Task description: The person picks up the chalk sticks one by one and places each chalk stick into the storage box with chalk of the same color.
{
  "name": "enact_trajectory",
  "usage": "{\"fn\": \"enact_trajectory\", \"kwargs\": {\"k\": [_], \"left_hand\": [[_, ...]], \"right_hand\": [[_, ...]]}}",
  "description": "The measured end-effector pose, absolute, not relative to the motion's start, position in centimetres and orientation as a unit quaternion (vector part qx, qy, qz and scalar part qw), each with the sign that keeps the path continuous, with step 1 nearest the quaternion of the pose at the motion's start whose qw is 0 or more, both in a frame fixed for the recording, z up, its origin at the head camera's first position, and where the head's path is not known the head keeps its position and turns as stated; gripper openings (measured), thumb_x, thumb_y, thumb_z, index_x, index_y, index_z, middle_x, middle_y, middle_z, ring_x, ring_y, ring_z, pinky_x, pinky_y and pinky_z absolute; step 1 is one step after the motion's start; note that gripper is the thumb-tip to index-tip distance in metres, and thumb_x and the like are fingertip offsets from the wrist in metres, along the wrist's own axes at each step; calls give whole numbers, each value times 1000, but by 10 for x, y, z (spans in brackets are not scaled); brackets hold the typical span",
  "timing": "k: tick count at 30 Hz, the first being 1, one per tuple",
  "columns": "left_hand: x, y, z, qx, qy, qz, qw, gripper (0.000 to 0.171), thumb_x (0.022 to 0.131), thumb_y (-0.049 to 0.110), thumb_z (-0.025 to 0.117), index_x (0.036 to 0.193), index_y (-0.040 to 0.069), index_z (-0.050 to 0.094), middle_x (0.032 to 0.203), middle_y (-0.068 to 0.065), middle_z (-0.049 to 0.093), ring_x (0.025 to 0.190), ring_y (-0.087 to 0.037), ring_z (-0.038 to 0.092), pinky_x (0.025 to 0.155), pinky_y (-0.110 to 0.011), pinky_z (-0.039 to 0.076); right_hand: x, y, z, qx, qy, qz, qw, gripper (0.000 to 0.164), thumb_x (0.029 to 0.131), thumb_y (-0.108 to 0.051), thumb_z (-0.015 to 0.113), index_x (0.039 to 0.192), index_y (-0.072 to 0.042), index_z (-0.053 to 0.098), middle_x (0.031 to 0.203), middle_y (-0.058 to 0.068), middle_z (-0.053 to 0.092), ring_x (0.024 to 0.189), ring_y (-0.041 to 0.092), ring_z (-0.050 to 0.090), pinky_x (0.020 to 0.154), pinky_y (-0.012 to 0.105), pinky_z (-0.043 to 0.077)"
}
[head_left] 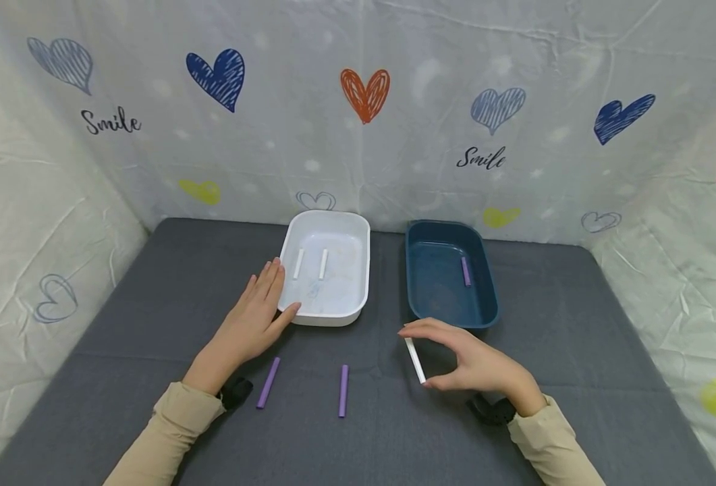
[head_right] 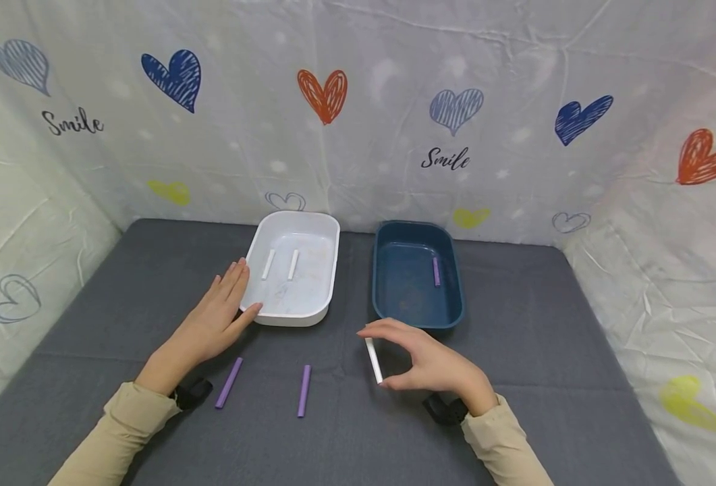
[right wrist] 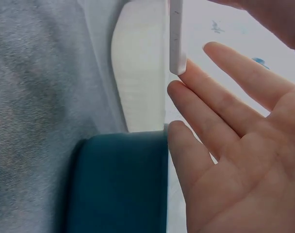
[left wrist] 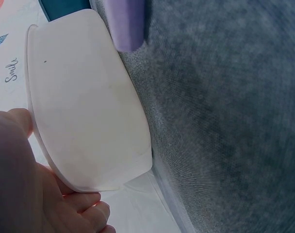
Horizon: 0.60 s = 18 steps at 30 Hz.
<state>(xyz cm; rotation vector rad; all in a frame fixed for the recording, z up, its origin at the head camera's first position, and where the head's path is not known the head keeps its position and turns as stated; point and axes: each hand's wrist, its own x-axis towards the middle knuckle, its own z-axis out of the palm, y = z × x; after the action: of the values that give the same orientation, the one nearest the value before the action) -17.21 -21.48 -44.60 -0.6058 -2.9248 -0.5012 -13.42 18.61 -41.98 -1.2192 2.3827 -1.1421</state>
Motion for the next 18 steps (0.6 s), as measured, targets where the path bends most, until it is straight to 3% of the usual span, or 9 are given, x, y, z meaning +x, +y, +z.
{"fn": "enact_trajectory", "kwargs": {"k": [7,18], "left_hand": [[-171,-216,-446,-199,-964,-167,54,79,106,46,41,155,-8,11,164,-22,4,151,-36,4,120,-54,8],[-171,-215,-444,-200,-964,-165,53,79,106,46,41,155,-8,11,164,-22,4,151,-36,4,120,-54,8]], "right_hand": [[-138,180,-414,-419,811,-390,119,70,86,-21,80,148,-27,47,150,-5,43,139,17,39,108,43,41],[-148,170,-405,-427,808,-392,108,71,86,-20,79,148,-27,46,150,-7,42,138,15,39,109,42,39]]}}
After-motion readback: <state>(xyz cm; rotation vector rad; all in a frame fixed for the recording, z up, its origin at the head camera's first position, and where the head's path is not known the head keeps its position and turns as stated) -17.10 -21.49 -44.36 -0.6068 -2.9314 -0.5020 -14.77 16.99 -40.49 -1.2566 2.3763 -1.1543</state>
